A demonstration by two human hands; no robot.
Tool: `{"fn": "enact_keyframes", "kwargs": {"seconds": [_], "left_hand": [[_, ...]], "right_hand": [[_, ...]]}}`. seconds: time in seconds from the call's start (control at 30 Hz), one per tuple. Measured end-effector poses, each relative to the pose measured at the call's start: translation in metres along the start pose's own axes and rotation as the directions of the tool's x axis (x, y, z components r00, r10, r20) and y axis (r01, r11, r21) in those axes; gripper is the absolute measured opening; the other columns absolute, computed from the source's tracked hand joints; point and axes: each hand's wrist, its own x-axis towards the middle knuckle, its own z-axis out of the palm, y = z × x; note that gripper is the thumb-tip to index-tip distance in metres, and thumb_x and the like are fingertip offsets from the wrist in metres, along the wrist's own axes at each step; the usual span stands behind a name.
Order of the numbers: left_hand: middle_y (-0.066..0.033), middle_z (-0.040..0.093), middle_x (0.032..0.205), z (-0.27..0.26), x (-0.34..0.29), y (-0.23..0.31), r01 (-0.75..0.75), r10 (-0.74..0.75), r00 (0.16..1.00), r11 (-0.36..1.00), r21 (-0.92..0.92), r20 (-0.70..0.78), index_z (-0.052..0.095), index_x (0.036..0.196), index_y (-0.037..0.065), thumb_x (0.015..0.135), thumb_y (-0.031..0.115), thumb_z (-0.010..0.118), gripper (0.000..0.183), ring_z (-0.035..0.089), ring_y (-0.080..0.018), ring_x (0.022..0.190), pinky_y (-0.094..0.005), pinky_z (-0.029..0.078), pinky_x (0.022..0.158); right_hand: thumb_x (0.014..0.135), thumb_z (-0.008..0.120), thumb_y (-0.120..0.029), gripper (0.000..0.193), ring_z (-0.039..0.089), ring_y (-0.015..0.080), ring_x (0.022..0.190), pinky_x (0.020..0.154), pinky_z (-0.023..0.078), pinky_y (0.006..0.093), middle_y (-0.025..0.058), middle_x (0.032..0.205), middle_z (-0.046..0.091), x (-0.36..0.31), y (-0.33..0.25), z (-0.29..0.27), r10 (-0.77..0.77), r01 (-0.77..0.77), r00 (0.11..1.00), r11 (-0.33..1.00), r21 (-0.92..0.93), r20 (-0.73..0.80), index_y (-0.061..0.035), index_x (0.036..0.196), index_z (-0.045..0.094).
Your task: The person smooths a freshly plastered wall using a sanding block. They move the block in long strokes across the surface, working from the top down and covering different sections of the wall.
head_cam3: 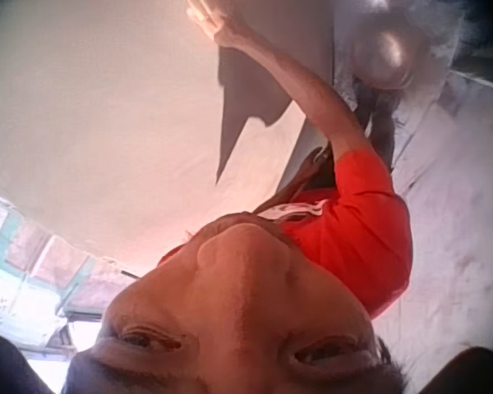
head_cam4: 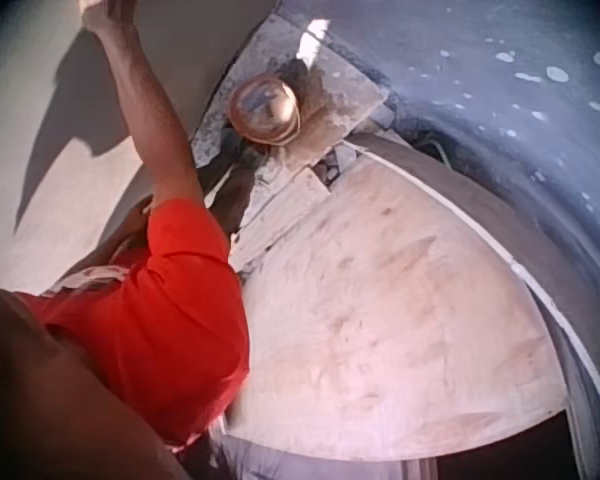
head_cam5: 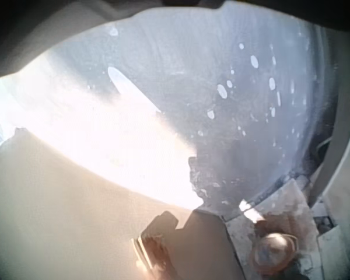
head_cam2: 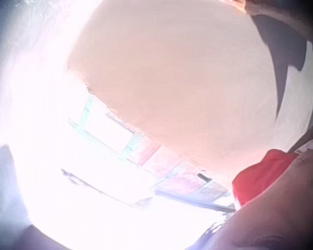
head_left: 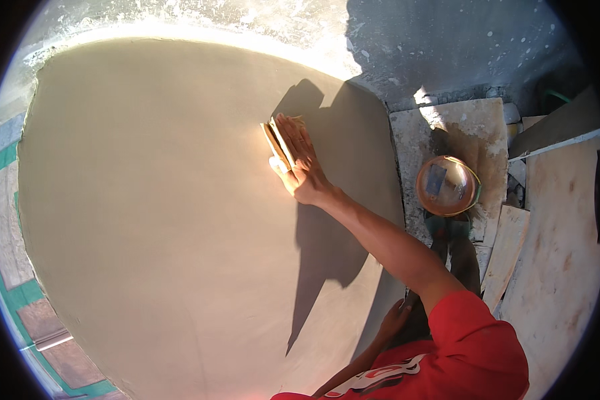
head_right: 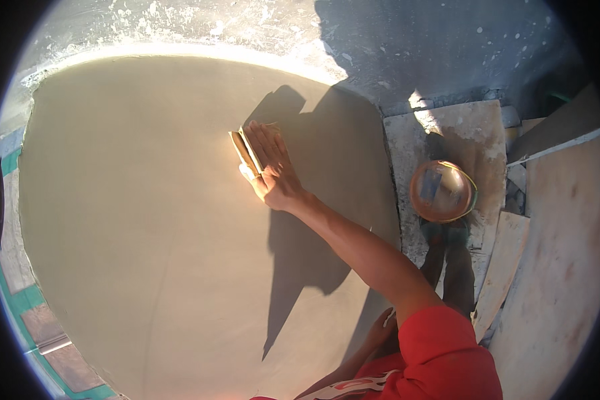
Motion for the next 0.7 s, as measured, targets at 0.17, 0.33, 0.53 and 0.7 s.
{"fn": "enact_keyframes", "kwargs": {"seconds": [0.17, 0.33, 0.53, 0.7], "left_hand": [[-0.0279, 0.053, 0.148, -0.031, -0.002, 0.014, -0.006, 0.0, 0.995, 0.998, 0.067, 0.097, 0.05, 0.148, -0.001, 0.099, 0.057, 0.057, 0.076, 0.048, -0.0382, 0.141, -0.0426, 0.039, 0.116], [-0.026, 0.052, 0.15, -0.032, -0.004, 0.005, -0.073, 0.076, 0.992, 0.997, -0.042, 0.102, 0.049, 0.148, -0.002, 0.097, 0.059, 0.06, 0.08, 0.049, -0.037, 0.141, -0.0427, 0.039, 0.116], [-0.021, 0.057, 0.147, -0.046, 0.002, 0.015, -0.122, 0.138, 0.98, 0.986, -0.112, 0.145, 0.048, 0.15, 0.002, 0.097, 0.046, 0.069, 0.072, 0.051, -0.0324, 0.14, -0.0416, 0.04, 0.115], [-0.0204, 0.057, 0.147, -0.063, -0.021, 0.068, -0.107, 0.118, 0.971, 0.992, -0.064, 0.208, 0.048, 0.15, 0.001, 0.096, 0.048, 0.07, 0.075, 0.053, -0.0321, 0.138, -0.042, 0.042, 0.114]], "right_hand": [[0.108, 0.043, -0.036, 0.057, 0.036, 0.0454, 0.145, 0.119, 0.026, 0.0574, 0.0269, 0.154, 0.042, 0.114, 0.05, -0.019, 0.182, -0.175, 0.969, 0.983, 0.056, -0.17, -0.004, 0.155, 0.037], [0.108, 0.045, -0.038, 0.067, 0.02, 0.0386, 0.156, 0.126, 0.014, 0.0555, 0.0235, 0.166, 0.025, 0.039, -0.094, -0.012, -0.125, 0.123, 0.986, 0.992, 0.03, 0.106, 0.001, 0.159, 0.027], [0.107, 0.046, -0.033, 0.06, 0.028, 0.0436, 0.151, 0.122, 0.021, 0.0545, 0.0275, 0.16, 0.033, 0.077, -0.021, -0.022, 0.167, -0.181, 0.982, 0.968, 0.175, 0.089, 0.0005, 0.156, 0.033], [0.108, 0.045, -0.035, 0.062, 0.027, 0.0436, 0.151, 0.123, 0.02, 0.058, 0.0278, 0.16, 0.034, 0.091, -0.114, -0.017, -0.164, 0.165, 0.986, 0.985, 0.053, -0.012, 0.0018, 0.156, 0.033]]}}
